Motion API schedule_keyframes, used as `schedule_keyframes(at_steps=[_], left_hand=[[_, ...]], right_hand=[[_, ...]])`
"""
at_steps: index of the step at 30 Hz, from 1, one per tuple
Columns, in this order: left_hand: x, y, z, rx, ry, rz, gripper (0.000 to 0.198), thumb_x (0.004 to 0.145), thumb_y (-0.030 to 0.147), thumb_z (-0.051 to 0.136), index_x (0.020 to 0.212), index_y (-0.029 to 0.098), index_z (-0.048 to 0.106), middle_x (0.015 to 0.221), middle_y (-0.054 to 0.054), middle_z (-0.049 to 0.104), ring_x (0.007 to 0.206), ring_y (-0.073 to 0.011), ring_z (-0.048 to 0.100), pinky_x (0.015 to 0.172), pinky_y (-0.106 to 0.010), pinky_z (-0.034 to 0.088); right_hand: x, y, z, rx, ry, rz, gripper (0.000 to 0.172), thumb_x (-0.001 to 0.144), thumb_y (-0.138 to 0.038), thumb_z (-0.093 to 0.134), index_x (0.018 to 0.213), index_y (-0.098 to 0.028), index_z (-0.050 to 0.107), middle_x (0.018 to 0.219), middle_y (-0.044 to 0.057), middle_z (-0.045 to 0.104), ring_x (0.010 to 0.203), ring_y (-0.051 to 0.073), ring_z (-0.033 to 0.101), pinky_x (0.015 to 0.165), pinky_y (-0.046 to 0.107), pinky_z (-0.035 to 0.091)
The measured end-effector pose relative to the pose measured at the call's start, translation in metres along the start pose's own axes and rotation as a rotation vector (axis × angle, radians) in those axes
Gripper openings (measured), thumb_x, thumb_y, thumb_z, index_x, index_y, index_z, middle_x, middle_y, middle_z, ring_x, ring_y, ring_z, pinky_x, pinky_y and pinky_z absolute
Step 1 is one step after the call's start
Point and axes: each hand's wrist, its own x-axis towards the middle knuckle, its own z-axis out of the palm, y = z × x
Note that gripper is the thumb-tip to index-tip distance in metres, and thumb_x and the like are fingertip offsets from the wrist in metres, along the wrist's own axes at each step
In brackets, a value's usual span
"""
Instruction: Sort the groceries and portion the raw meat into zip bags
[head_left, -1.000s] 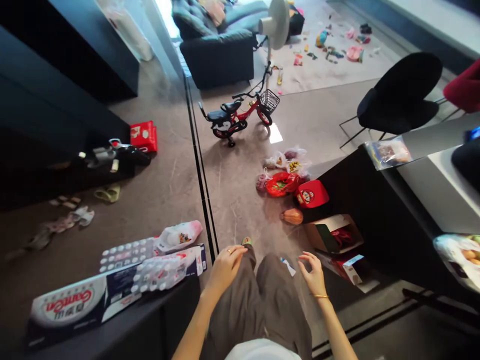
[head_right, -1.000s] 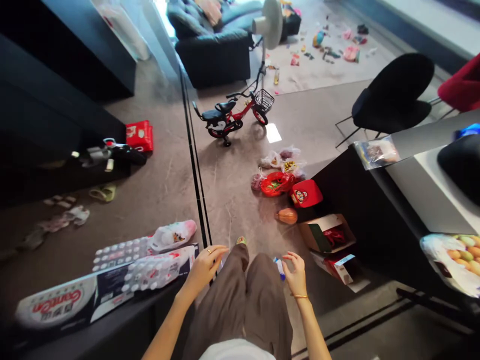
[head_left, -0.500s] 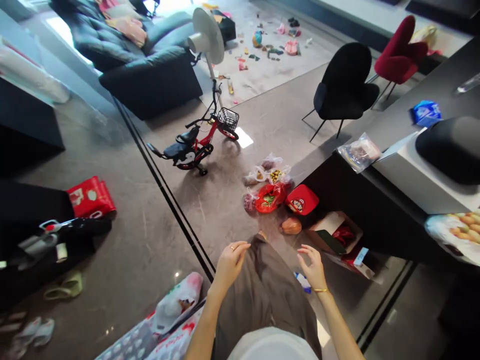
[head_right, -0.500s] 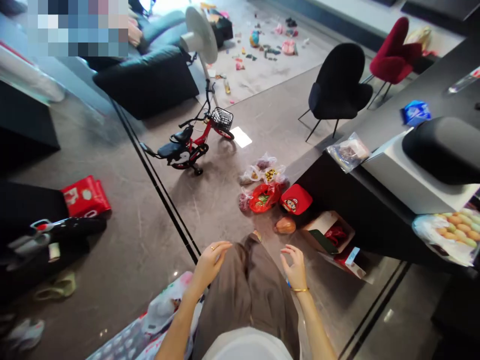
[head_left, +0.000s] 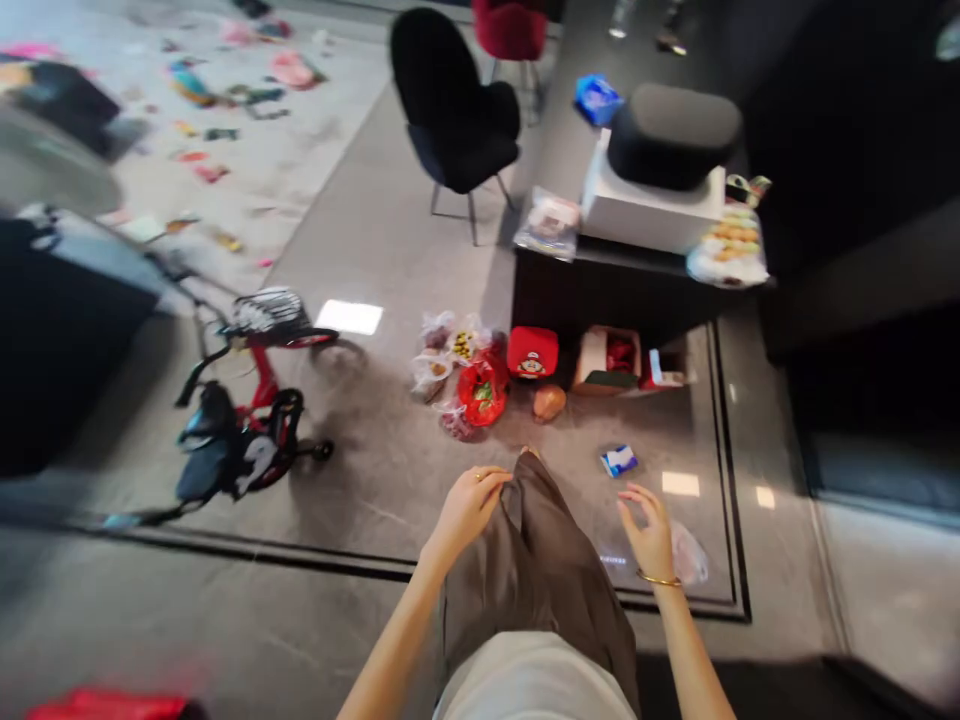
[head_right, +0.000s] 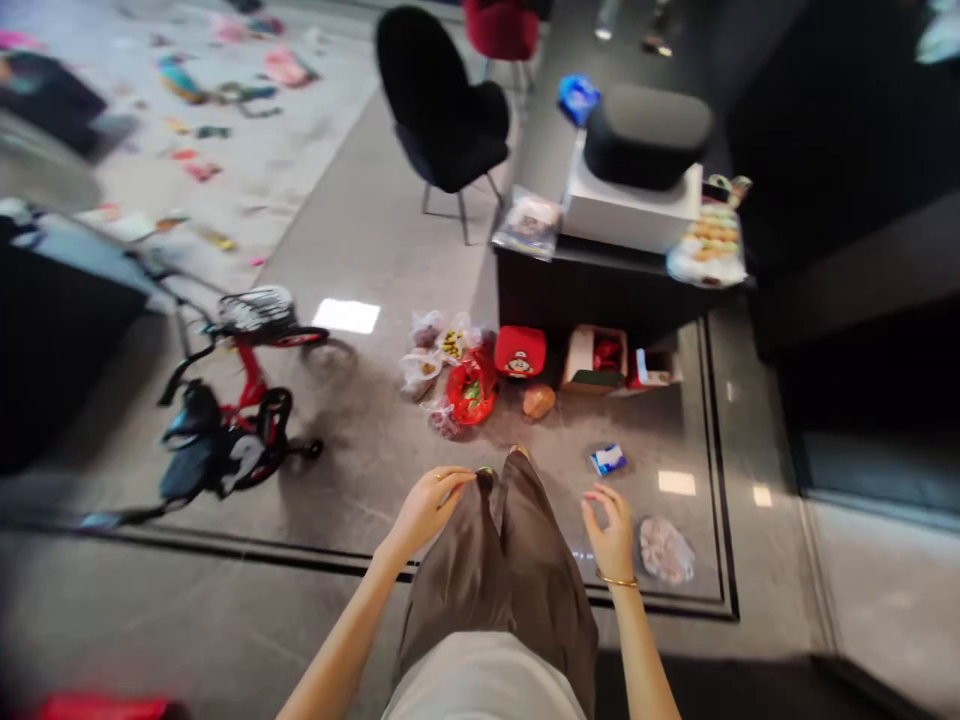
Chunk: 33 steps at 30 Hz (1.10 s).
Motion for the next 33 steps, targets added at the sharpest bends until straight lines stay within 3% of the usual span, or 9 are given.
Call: schedule_keyframes(at_steps=[3,5,9,12,17,21,24,28,33], left_hand=[[0.031,0.007,0.008,0.007,-0.112,0.134,0.027,0.090,0.015,0.046,0.105,0.022,0.066,0.106,-0.006,0.069,0.098,-0.0176,0.063,0.089,-0.034,0.050],[0.057,0.019,0.024,0.000,-0.179,0.247,0.025,0.090,0.017,0.046,0.104,0.022,0.066,0.104,-0.006,0.069,0.097,-0.0177,0.064,0.089,-0.034,0.051],[0.116,0.075,0.082,-0.025,-0.347,0.494,0.024,0.091,0.019,0.045,0.103,0.021,0.066,0.103,-0.006,0.068,0.096,-0.0178,0.064,0.086,-0.033,0.052],[0.154,0.140,0.148,-0.030,-0.487,0.655,0.024,0.092,0.019,0.045,0.103,0.022,0.066,0.104,-0.006,0.069,0.097,-0.0178,0.064,0.087,-0.033,0.052],[0.197,0.269,0.289,-0.035,-0.669,0.853,0.024,0.091,0.019,0.046,0.104,0.023,0.066,0.105,-0.006,0.068,0.098,-0.0179,0.064,0.088,-0.034,0.052],[0.214,0.383,0.396,-0.085,-0.749,0.930,0.025,0.090,0.017,0.046,0.103,0.022,0.067,0.105,-0.007,0.069,0.098,-0.0178,0.064,0.088,-0.034,0.052],[0.227,0.460,0.457,-0.113,-0.796,0.973,0.027,0.089,0.017,0.046,0.105,0.023,0.067,0.107,-0.007,0.068,0.100,-0.0179,0.064,0.090,-0.035,0.052],[0.264,0.528,0.525,-0.115,-0.786,1.003,0.028,0.087,0.019,0.047,0.105,0.025,0.068,0.109,-0.006,0.068,0.101,-0.0183,0.064,0.091,-0.036,0.052],[0.343,0.586,0.632,-0.127,-0.730,1.042,0.025,0.087,0.028,0.049,0.103,0.025,0.069,0.108,-0.006,0.069,0.100,-0.0195,0.066,0.089,-0.035,0.054]], right_hand=[[-0.041,0.006,-0.021,-0.024,0.146,0.155,0.022,0.084,-0.039,0.058,0.089,-0.020,0.067,0.103,0.011,0.064,0.102,0.024,0.057,0.093,0.045,0.042],[-0.065,0.015,-0.037,-0.028,0.256,0.266,0.021,0.084,-0.038,0.058,0.089,-0.020,0.067,0.103,0.011,0.064,0.102,0.024,0.057,0.094,0.045,0.042],[-0.112,0.048,-0.074,-0.036,0.511,0.491,0.021,0.083,-0.038,0.058,0.090,-0.020,0.068,0.105,0.010,0.064,0.103,0.024,0.057,0.094,0.046,0.043],[-0.150,0.087,-0.103,-0.042,0.677,0.659,0.022,0.082,-0.039,0.058,0.089,-0.021,0.069,0.106,0.010,0.065,0.103,0.024,0.057,0.095,0.047,0.043],[-0.198,0.171,-0.166,-0.051,0.911,0.865,0.024,0.081,-0.041,0.059,0.088,-0.021,0.070,0.104,0.010,0.066,0.101,0.025,0.058,0.093,0.048,0.044],[-0.209,0.238,-0.251,-0.061,1.030,0.918,0.024,0.080,-0.042,0.060,0.088,-0.021,0.070,0.102,0.010,0.066,0.100,0.025,0.058,0.092,0.047,0.045],[-0.202,0.278,-0.325,-0.096,1.095,0.911,0.023,0.080,-0.041,0.060,0.089,-0.021,0.070,0.103,0.010,0.066,0.101,0.025,0.058,0.092,0.046,0.046],[-0.176,0.331,-0.407,-0.118,1.154,0.883,0.021,0.082,-0.038,0.059,0.090,-0.022,0.070,0.104,0.010,0.066,0.101,0.024,0.060,0.090,0.044,0.048],[-0.132,0.430,-0.491,-0.106,1.211,0.860,0.018,0.083,-0.035,0.059,0.094,-0.024,0.069,0.108,0.010,0.065,0.103,0.025,0.060,0.092,0.045,0.049]])
